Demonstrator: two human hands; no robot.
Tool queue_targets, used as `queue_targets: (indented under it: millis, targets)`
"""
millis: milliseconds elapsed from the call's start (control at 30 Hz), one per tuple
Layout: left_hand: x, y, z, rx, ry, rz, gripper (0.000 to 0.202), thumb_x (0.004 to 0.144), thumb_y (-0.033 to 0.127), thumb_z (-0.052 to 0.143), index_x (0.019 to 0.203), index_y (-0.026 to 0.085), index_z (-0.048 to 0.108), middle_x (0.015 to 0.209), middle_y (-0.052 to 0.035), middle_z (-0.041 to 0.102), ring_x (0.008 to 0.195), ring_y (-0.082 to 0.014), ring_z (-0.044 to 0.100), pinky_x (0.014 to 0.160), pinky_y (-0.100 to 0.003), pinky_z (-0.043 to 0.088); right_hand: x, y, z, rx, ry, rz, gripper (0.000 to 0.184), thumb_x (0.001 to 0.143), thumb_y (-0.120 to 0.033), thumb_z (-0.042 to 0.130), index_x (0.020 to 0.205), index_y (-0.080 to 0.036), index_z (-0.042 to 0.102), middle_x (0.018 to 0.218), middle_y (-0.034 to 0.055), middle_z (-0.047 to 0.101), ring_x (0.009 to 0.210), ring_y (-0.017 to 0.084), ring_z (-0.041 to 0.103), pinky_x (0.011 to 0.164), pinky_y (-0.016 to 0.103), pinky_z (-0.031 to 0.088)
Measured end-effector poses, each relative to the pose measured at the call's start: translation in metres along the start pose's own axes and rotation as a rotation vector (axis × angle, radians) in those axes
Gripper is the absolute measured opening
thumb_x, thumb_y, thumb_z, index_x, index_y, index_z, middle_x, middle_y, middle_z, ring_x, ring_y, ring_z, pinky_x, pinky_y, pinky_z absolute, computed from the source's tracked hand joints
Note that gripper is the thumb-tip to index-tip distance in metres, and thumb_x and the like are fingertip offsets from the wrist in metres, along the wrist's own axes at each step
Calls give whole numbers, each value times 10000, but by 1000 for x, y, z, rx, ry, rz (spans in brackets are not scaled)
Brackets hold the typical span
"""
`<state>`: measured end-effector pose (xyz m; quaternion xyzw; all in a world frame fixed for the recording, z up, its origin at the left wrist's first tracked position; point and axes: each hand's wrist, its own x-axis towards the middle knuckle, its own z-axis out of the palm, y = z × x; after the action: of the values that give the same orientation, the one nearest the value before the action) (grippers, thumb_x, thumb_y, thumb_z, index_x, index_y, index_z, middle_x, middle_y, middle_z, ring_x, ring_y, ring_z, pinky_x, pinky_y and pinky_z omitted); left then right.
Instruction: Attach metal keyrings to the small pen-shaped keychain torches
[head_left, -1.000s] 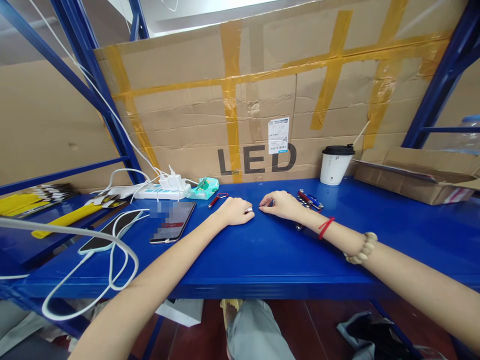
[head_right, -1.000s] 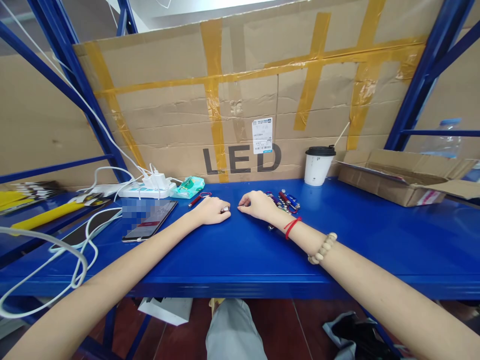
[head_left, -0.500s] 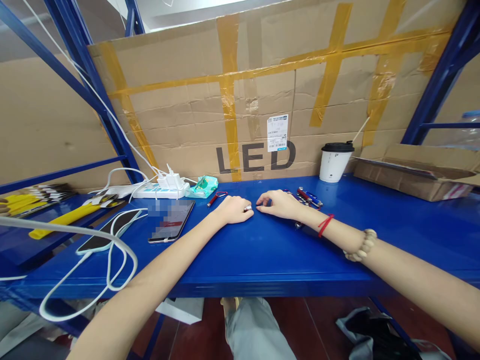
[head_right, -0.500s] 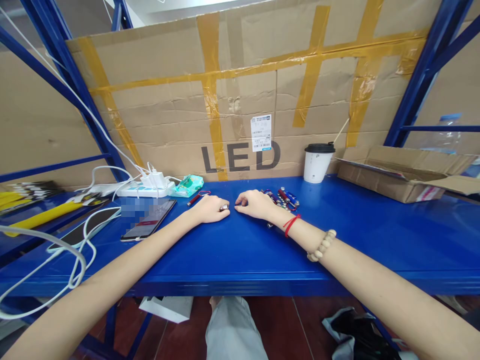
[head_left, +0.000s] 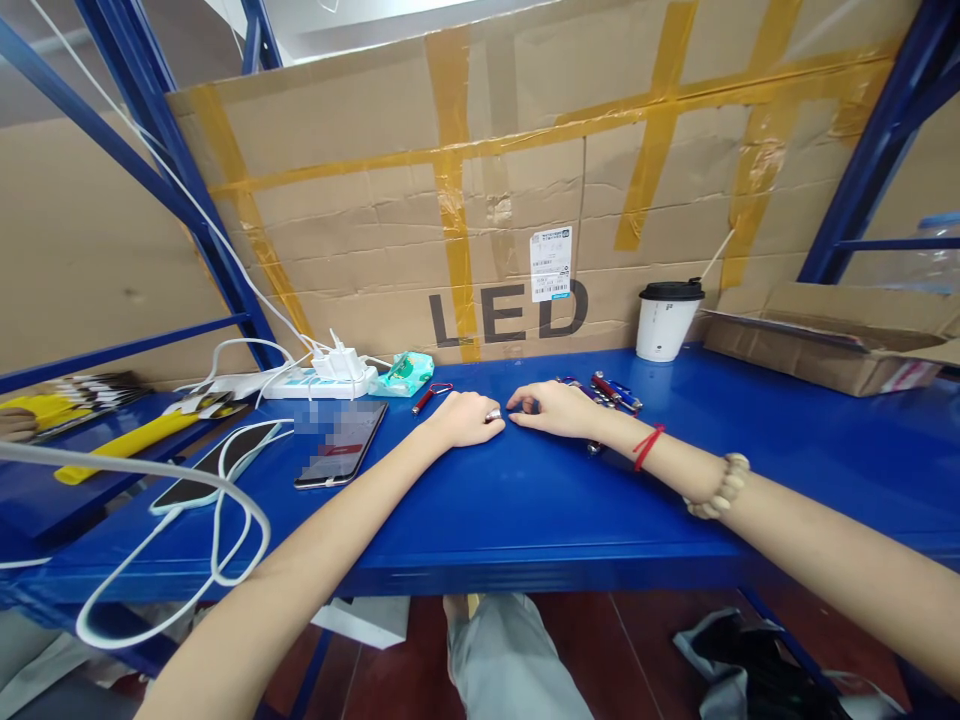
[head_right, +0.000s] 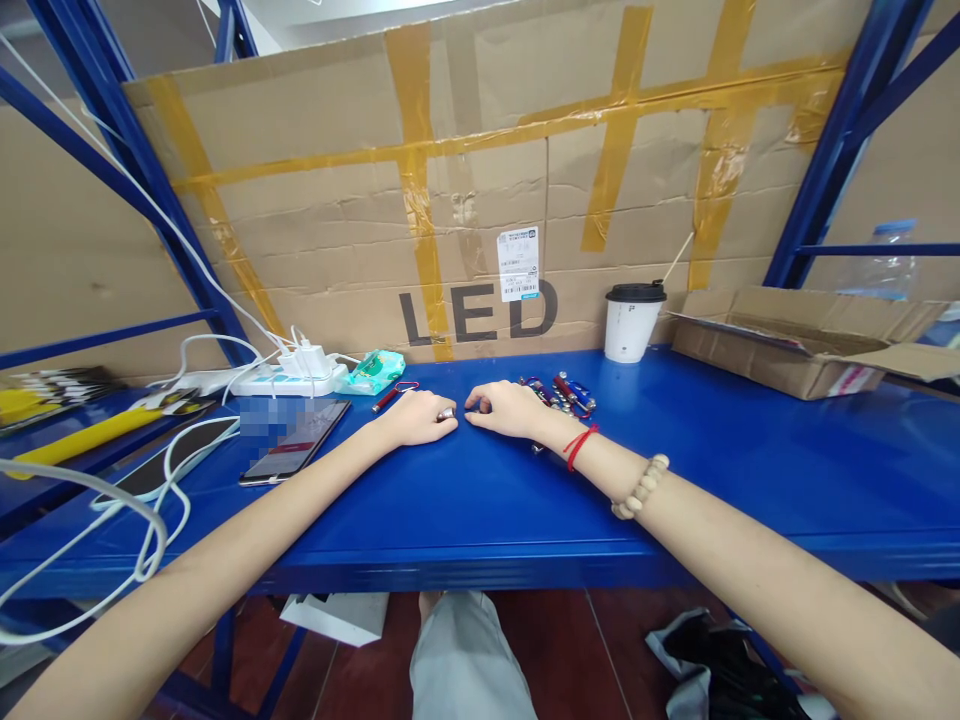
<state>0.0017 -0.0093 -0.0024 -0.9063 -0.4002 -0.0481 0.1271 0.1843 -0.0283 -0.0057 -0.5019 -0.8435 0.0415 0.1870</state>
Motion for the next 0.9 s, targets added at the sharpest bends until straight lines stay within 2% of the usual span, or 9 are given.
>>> queue_targets:
  millis: [500,900]
  targets:
    - [-1,1,-3,-16,-18,-7,294,803,329,355,708,191,596,764,-62,679,756,-220,626,583,-271,389,2,5,3,11,9,-24,292,792,-411,506,986,-242,645,831,-3,675,724,149,610,566,236,395]
    - [1,1,-3,-16,-33,-16,298,811,330,361,694,185,594,782,-65,681,755,-211,627,601,-267,401,0,-2,-2,-11,-32,-14,305,806,-411,496,1012,-231,633,841,11,677,752,161,613,577,233,401]
